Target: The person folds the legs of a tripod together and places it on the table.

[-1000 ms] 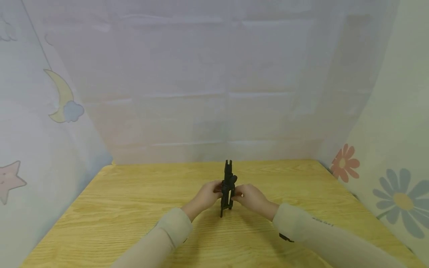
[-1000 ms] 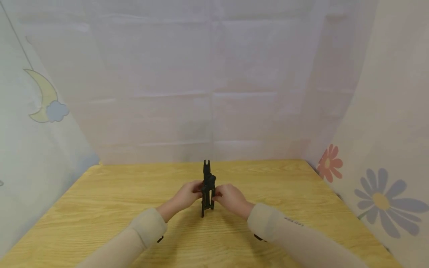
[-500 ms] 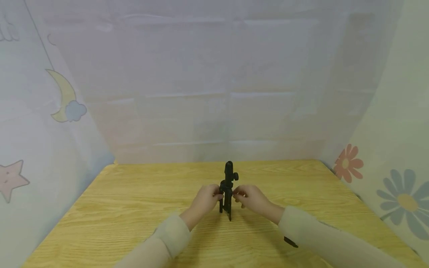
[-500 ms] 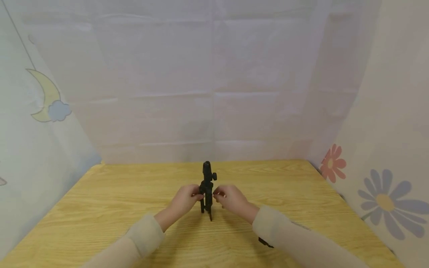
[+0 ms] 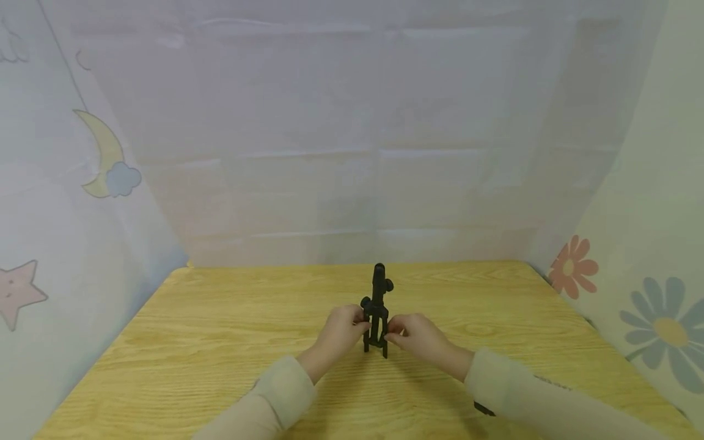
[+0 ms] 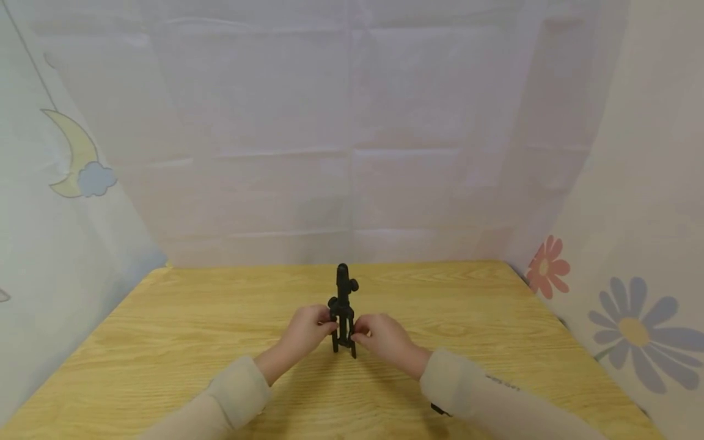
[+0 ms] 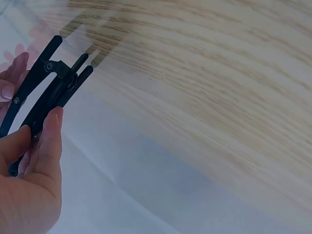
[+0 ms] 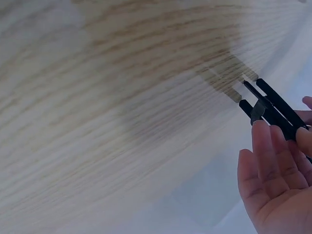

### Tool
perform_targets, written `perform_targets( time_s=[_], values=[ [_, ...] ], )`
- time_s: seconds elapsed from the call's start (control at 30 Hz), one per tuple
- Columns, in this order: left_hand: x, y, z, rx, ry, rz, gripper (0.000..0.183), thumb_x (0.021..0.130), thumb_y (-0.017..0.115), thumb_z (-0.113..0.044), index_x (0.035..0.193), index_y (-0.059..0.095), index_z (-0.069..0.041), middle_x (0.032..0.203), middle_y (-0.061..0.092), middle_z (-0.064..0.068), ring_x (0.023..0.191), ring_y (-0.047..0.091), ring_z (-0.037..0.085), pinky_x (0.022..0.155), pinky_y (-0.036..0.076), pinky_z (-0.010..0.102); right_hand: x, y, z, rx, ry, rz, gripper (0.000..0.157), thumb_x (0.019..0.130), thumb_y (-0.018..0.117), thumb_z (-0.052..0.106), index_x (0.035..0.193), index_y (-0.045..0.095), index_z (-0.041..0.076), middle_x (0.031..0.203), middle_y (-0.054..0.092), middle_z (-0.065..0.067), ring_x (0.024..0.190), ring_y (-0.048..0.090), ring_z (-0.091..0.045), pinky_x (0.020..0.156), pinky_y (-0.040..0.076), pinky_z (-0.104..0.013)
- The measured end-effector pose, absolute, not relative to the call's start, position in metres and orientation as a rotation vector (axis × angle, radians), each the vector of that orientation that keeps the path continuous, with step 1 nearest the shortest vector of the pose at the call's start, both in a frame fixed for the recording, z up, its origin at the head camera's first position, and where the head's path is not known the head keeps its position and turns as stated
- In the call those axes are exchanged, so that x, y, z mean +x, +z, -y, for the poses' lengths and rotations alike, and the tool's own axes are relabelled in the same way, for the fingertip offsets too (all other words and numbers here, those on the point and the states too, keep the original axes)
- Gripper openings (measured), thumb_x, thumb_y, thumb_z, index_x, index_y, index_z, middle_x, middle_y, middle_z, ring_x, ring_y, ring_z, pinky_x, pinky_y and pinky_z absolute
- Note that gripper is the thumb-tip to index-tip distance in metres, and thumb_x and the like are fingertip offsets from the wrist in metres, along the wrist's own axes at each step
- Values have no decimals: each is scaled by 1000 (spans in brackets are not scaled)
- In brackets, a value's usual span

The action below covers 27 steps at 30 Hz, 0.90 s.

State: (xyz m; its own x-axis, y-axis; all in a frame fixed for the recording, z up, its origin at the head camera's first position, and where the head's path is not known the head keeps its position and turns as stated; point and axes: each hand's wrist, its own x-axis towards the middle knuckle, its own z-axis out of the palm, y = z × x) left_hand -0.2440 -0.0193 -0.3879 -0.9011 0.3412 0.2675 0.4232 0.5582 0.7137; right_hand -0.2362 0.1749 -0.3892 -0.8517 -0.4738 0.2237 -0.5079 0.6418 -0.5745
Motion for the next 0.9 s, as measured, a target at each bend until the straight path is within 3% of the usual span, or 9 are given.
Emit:
perform_targets(
  time_s=[0.47,0.73,0.9],
  values=[
    [-242,-388,13,-669,-1228,2709,11,86,71,2,82,61,0,76,64,7,67,59,15,57,49,27,-236,-388,-171,859,619,2903,4,84,74,6,82,71,5,73,69,1,69,64,-14,63,53,-31],
    [-245,-386,14,-695,-1267,2690,11,85,71,3,81,61,1,74,63,6,65,58,15,56,49,26,-235,-394,-169,905,600,2853,8,85,72,1,78,70,2,67,67,-3,54,57,-7,50,47,-22],
    [-244,-383,12,-677,-1263,2724,10,85,71,3,80,62,1,74,62,6,64,55,14,55,48,27,-235,-396,-171,937,611,2823,7,85,72,2,79,71,2,69,68,-3,56,58,-5,52,47,-22]
  ],
)
